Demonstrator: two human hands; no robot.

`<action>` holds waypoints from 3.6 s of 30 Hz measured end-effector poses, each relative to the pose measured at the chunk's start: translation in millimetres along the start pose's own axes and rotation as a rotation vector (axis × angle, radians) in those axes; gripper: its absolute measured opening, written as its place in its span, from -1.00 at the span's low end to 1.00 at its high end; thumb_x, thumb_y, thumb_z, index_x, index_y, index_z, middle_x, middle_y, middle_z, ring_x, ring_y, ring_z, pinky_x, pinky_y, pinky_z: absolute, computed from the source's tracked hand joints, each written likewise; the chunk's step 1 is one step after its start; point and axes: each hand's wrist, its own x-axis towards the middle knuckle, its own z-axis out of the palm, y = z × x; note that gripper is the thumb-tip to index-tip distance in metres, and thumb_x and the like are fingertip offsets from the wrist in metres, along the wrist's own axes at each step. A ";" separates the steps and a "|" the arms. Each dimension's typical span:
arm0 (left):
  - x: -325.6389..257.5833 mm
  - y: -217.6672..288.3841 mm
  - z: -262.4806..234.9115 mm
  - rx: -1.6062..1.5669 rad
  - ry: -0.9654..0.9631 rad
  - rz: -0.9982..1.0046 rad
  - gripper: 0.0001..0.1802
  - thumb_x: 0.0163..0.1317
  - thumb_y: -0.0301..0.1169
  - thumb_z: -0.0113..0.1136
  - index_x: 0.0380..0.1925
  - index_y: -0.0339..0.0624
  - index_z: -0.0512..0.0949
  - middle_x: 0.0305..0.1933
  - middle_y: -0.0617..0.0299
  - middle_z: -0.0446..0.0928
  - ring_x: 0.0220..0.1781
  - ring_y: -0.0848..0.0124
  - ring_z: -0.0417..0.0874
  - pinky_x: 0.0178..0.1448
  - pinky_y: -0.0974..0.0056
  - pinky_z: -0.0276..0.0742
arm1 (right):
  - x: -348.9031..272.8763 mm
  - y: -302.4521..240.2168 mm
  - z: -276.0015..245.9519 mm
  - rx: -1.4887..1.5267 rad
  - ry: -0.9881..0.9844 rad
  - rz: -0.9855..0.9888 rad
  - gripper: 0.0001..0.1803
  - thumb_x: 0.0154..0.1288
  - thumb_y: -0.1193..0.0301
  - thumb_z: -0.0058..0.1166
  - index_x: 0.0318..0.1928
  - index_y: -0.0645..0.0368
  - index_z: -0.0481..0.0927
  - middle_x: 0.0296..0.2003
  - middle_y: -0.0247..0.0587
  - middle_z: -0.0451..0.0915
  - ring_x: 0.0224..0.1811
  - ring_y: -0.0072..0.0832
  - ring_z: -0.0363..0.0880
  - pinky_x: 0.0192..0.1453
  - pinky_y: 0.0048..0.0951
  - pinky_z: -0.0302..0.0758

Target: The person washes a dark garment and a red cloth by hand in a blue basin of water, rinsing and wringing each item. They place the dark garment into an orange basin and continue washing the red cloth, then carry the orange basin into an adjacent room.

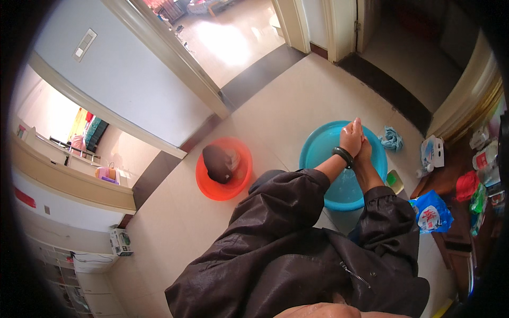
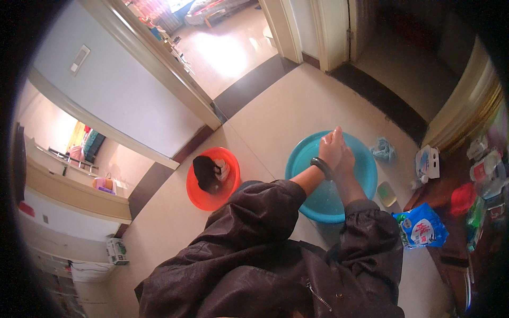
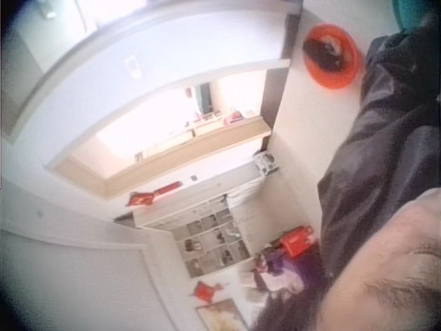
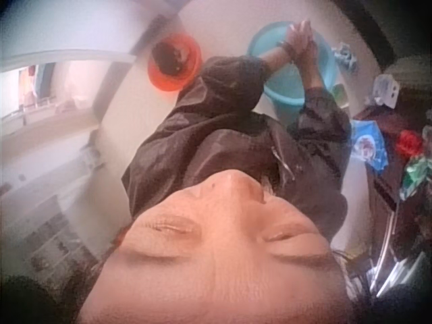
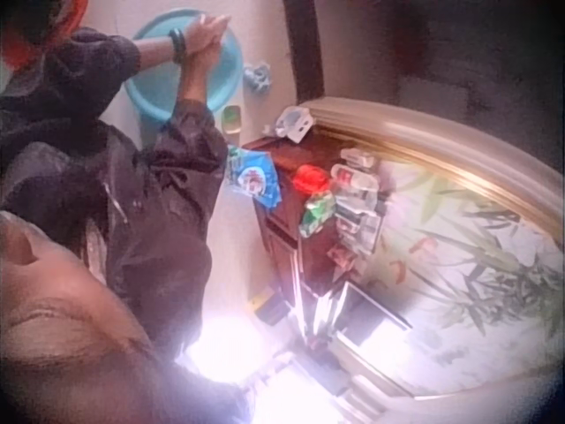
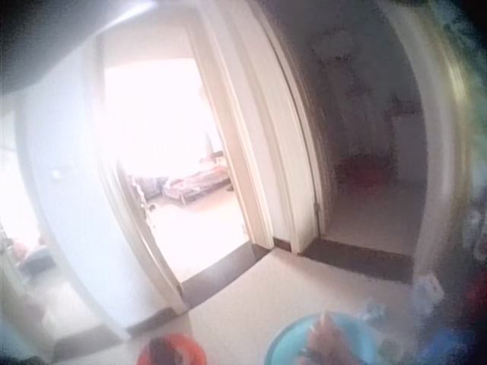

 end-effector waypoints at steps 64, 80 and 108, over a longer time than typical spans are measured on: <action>9.0 40.6 -73.8 -0.251 -0.091 -0.243 -0.96 0.20 -0.38 0.14 -0.38 -0.05 0.51 -0.52 0.35 0.52 -0.64 0.54 0.43 -0.62 0.45 0.25 | -17.5 -1.9 -88.5 1.498 -0.585 0.536 -0.56 0.39 0.05 -0.17 0.07 0.06 0.47 -0.19 -0.21 0.60 -0.26 -0.29 0.57 -0.41 -0.45 0.53; 17.3 31.9 -84.3 -0.187 -0.092 -0.349 -0.90 0.21 -0.44 0.08 -0.32 -0.17 0.55 -0.41 0.22 0.57 -0.42 0.39 0.56 -0.42 0.35 0.43 | -8.1 7.5 -96.8 1.756 -0.428 0.521 -0.69 0.31 0.16 -0.10 -0.03 -0.03 0.52 -0.11 -0.29 0.60 -0.15 -0.34 0.55 -0.39 -0.43 0.53; -16.0 42.4 -57.8 0.305 -1.087 -0.227 -0.79 0.14 -0.49 0.15 -0.20 -0.24 0.54 -0.18 0.28 0.51 -0.10 0.44 0.54 0.01 0.34 0.50 | -8.9 -5.5 -97.6 1.630 -0.390 0.414 -0.56 0.21 0.31 0.00 0.08 0.25 0.43 0.03 -0.07 0.53 0.00 -0.32 0.54 0.11 -0.22 0.50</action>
